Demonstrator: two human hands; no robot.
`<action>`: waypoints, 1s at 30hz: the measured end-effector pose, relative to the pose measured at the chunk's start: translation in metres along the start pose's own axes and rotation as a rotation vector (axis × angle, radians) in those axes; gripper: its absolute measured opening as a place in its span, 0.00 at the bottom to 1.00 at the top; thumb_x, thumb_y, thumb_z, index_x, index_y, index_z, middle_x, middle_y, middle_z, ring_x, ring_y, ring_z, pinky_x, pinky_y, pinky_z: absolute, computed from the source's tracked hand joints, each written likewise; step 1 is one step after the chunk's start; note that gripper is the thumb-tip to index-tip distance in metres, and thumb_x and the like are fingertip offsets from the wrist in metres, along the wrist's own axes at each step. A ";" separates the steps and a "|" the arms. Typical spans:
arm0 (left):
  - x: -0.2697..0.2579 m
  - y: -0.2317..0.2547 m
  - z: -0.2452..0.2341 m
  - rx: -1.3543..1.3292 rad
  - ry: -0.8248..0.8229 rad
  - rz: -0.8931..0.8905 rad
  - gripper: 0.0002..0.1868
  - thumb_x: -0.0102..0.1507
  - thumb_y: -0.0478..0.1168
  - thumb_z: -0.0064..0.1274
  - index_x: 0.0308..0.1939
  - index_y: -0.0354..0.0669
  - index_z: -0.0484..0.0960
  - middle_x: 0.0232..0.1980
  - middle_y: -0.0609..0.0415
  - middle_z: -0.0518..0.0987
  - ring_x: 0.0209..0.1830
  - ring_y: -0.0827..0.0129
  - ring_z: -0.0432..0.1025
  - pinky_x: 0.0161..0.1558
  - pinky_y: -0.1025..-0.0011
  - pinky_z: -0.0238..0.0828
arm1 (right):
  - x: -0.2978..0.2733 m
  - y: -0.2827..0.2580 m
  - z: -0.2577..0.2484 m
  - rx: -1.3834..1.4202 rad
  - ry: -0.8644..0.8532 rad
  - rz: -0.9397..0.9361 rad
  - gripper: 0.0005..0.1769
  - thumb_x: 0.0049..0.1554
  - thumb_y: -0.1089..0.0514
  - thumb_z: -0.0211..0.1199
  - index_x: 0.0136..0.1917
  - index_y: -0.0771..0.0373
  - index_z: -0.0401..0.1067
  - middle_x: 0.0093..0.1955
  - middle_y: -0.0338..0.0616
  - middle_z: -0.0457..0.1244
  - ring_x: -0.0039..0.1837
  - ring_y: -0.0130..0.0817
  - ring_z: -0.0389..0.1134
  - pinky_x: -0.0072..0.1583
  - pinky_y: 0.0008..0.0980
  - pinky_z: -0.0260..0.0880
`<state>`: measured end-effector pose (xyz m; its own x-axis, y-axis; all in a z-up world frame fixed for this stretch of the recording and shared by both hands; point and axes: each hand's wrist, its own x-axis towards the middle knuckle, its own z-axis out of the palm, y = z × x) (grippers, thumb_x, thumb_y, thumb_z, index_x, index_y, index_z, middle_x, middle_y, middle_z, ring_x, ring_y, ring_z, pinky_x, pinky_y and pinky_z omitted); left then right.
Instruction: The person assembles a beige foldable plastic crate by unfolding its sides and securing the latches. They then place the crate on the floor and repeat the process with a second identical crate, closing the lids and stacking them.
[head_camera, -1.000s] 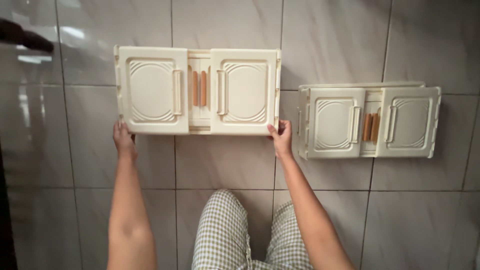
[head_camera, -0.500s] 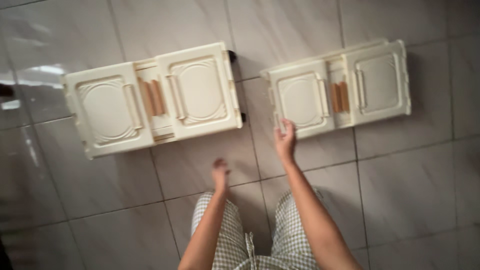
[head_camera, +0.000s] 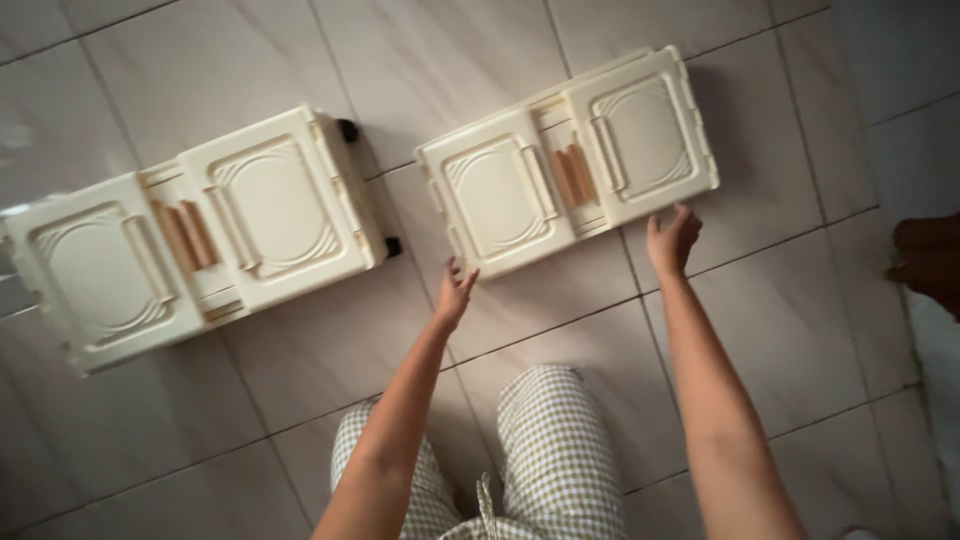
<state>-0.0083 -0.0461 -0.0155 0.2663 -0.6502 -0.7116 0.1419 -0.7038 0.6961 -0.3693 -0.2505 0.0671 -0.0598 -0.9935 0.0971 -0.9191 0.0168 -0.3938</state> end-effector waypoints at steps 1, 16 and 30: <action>0.000 0.001 0.003 0.006 0.026 0.039 0.40 0.68 0.50 0.53 0.79 0.46 0.52 0.69 0.40 0.68 0.61 0.54 0.72 0.51 0.58 0.76 | 0.014 0.009 -0.005 -0.003 -0.035 0.029 0.36 0.61 0.51 0.70 0.73 0.66 0.57 0.71 0.67 0.54 0.71 0.64 0.54 0.69 0.57 0.58; 0.000 -0.036 0.025 -0.432 0.075 -0.144 0.32 0.73 0.39 0.36 0.82 0.55 0.48 0.59 0.42 0.77 0.43 0.64 0.77 0.45 0.67 0.80 | 0.098 0.104 0.026 0.105 -0.279 0.267 0.53 0.56 0.46 0.78 0.81 0.63 0.49 0.78 0.62 0.46 0.78 0.59 0.50 0.75 0.50 0.55; -0.099 -0.090 -0.096 -0.166 -0.106 -0.115 0.35 0.73 0.46 0.42 0.82 0.55 0.47 0.78 0.54 0.60 0.73 0.60 0.62 0.67 0.57 0.66 | -0.135 0.106 -0.024 0.040 -0.265 0.476 0.53 0.49 0.42 0.82 0.74 0.69 0.58 0.73 0.61 0.51 0.73 0.57 0.55 0.72 0.51 0.59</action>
<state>0.0438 0.1087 0.0015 0.1391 -0.6013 -0.7869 0.3232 -0.7235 0.6100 -0.4681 -0.1122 0.0339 -0.3612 -0.8715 -0.3318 -0.7984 0.4729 -0.3727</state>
